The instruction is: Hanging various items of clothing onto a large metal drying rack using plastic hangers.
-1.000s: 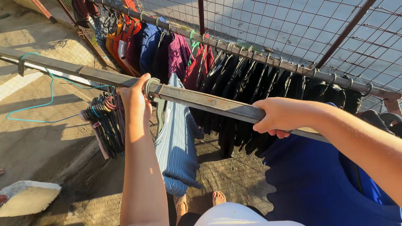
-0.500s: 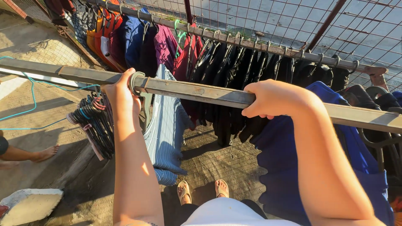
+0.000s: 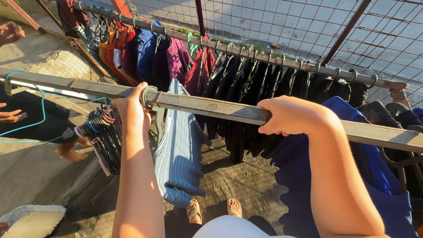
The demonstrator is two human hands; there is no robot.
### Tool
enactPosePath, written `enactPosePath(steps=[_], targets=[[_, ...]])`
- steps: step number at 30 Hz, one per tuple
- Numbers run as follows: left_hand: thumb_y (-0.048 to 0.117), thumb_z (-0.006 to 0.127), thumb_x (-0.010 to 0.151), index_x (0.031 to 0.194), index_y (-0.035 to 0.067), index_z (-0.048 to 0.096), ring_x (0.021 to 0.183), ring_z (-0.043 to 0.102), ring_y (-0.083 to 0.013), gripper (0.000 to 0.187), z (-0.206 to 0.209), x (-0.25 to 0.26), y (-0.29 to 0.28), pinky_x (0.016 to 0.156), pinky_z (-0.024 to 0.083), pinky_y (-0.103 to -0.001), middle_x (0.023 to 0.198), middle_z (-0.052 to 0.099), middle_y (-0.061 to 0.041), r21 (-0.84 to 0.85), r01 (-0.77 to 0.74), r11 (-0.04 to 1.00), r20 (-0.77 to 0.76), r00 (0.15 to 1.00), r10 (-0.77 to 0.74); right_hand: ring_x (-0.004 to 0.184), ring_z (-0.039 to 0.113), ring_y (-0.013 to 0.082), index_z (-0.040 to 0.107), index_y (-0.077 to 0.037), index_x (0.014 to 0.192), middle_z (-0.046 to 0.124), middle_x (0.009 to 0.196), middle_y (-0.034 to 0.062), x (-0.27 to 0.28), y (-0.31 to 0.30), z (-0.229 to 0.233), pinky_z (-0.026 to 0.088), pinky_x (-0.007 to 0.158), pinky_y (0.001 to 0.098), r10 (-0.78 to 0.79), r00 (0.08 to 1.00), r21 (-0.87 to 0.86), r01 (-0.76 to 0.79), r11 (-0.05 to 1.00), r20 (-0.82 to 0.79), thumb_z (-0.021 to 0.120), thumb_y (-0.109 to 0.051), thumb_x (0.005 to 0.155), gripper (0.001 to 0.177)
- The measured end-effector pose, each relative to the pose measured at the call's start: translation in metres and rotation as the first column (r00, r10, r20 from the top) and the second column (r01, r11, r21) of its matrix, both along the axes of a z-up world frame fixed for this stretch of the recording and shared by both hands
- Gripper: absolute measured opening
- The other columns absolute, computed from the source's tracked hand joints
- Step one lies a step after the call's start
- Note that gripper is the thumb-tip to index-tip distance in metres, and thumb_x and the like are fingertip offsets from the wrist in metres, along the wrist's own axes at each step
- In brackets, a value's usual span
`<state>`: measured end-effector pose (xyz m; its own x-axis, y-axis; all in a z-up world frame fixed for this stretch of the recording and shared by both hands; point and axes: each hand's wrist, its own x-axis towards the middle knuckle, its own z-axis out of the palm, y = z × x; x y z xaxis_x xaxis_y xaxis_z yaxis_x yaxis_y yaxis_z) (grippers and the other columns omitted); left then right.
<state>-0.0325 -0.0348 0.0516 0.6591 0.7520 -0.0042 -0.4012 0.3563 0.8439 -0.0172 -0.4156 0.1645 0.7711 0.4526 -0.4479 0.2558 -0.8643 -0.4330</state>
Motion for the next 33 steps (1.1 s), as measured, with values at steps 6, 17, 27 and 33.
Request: enactPosePath(steps=[6,17,27,33], targets=[[0.001,0.081,0.081,0.117,-0.003,0.034,0.074,0.071,-0.0236,0.06,0.007,-0.004,-0.005,0.064,0.063,-0.037,0.1,0.063,-0.019,0.039,0.037,0.999,0.021,0.999,-0.038,0.06,0.068,0.0211,0.068,-0.011,0.113,0.074,0.072,0.0077,0.001,0.001,0.001,0.055,0.059,0.0386,0.008,1.0,-0.003,-0.008,1.0,0.0,0.08,-0.03,0.079,0.041],[-0.006,0.078,0.086,0.134,-0.005,0.034,0.084,0.073,-0.0236,0.065,0.01,-0.007,-0.002,0.073,0.066,-0.036,0.108,0.062,-0.017,0.023,0.087,0.996,0.093,0.992,-0.089,0.062,0.069,0.0225,0.067,-0.012,0.113,0.074,0.074,0.0082,0.004,0.002,0.002,0.056,0.06,0.04,-0.001,1.0,-0.02,0.001,1.0,0.013,0.08,-0.032,0.079,0.042],[-0.007,0.079,0.084,0.128,0.0,0.031,0.088,0.075,-0.0252,0.065,0.008,-0.006,-0.004,0.077,0.069,-0.04,0.112,0.062,-0.018,0.001,0.013,1.0,0.046,0.999,-0.013,0.062,0.071,0.0221,0.069,-0.013,0.108,0.074,0.074,0.0081,0.005,-0.003,0.007,0.057,0.061,0.0399,0.03,0.999,-0.048,-0.028,0.998,0.035,0.076,-0.026,0.078,0.033],[-0.009,0.077,0.09,0.131,-0.005,0.04,0.09,0.073,-0.0228,0.055,0.016,-0.009,-0.014,0.081,0.067,-0.037,0.113,0.064,-0.016,0.064,0.091,0.994,0.144,0.985,-0.1,0.065,0.071,0.0247,0.067,-0.012,0.108,0.074,0.075,0.0092,0.004,-0.011,0.01,0.056,0.063,0.0416,0.061,0.996,-0.062,-0.057,0.996,0.069,0.078,-0.029,0.079,0.036]])
